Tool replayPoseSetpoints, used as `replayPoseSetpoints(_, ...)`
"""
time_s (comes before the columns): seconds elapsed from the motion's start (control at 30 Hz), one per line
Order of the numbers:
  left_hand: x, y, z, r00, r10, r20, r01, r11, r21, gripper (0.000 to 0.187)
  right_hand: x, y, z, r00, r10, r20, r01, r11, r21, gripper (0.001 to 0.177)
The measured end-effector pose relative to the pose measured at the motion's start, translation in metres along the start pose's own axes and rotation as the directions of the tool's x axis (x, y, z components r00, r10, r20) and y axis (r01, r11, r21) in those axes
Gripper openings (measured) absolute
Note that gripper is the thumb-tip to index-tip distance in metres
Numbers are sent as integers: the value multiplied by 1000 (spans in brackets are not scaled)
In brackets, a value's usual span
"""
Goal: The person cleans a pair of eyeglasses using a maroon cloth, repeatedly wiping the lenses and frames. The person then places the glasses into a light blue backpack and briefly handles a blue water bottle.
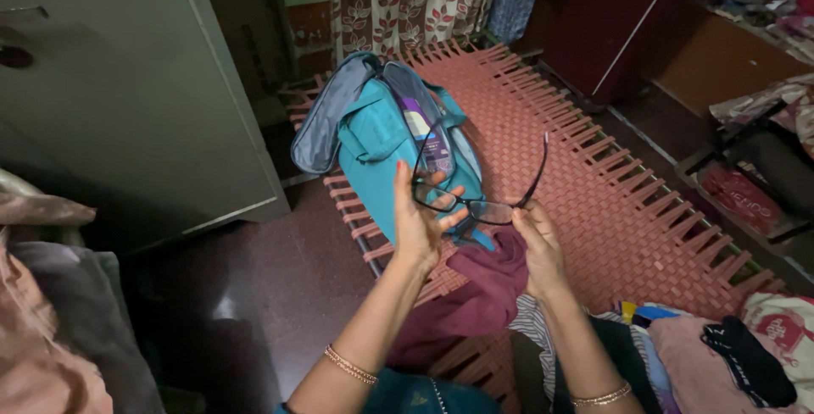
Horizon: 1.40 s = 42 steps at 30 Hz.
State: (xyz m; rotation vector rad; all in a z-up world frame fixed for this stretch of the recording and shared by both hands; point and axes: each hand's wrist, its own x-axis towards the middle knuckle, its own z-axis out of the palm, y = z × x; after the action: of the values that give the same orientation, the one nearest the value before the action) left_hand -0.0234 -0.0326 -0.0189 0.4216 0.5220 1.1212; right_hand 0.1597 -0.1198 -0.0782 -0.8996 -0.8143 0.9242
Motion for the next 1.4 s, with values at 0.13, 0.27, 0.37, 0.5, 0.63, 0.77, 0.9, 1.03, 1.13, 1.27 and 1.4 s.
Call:
replayPoseSetpoints(0.13, 7, -2, -3, 1000, -14, 1, 14, 996, 94, 47, 3, 1, -5, 1000, -12, -16, 11, 997, -80, 34)
replayPoseSetpoints(0.27, 17, -14, -14, 998, 38, 58, -42, 995, 85, 38, 3, 0, -10, 998, 55, 22, -57, 993, 105, 37)
replayPoseSetpoints(0.37, 22, -19, -19, 995, 80, 56, -86, 987, 134, 39, 1, -1, -13, 998, 37, 42, -46, 971, 236, 39)
replayPoseSetpoints(0.5, 21, -17, -19, 982, 154, 107, -175, 959, 225, 48, 1, -1, -17, 994, 111, 18, -112, 993, 47, 38)
replayPoseSetpoints(0.63, 13, -12, -10, 987, 107, 118, -126, 978, 169, 55, 4, 10, -16, 988, 140, 60, -135, 987, -81, 28)
replayPoseSetpoints(0.77, 1, -14, -3, 986, 17, 168, -26, 998, 51, 63, 6, 26, -14, 999, 30, -18, -33, 977, -210, 18)
replayPoseSetpoints(0.9, -1, -23, -2, 960, 103, 259, -168, 955, 245, 61, 12, 34, -11, 999, -22, 25, 28, 963, -267, 14)
replayPoseSetpoints(1.03, 9, -37, -6, 979, 100, 177, -127, 981, 148, 55, 8, 20, -11, 983, -21, 180, 88, 924, -371, 12)
replayPoseSetpoints(1.13, 20, -37, -12, 989, 88, 115, -102, 987, 127, 52, 6, -6, -15, 981, -32, 189, 122, 864, -488, 20)
replayPoseSetpoints(1.27, 29, -19, -24, 993, 118, 26, -120, 987, 106, 52, -1, -59, -38, 982, 157, 108, 79, 181, -980, 32)
replayPoseSetpoints(1.4, 31, -8, -28, 993, 111, -46, -107, 991, 82, 53, -9, -84, -71, 978, 201, -62, -10, -251, -968, 34)
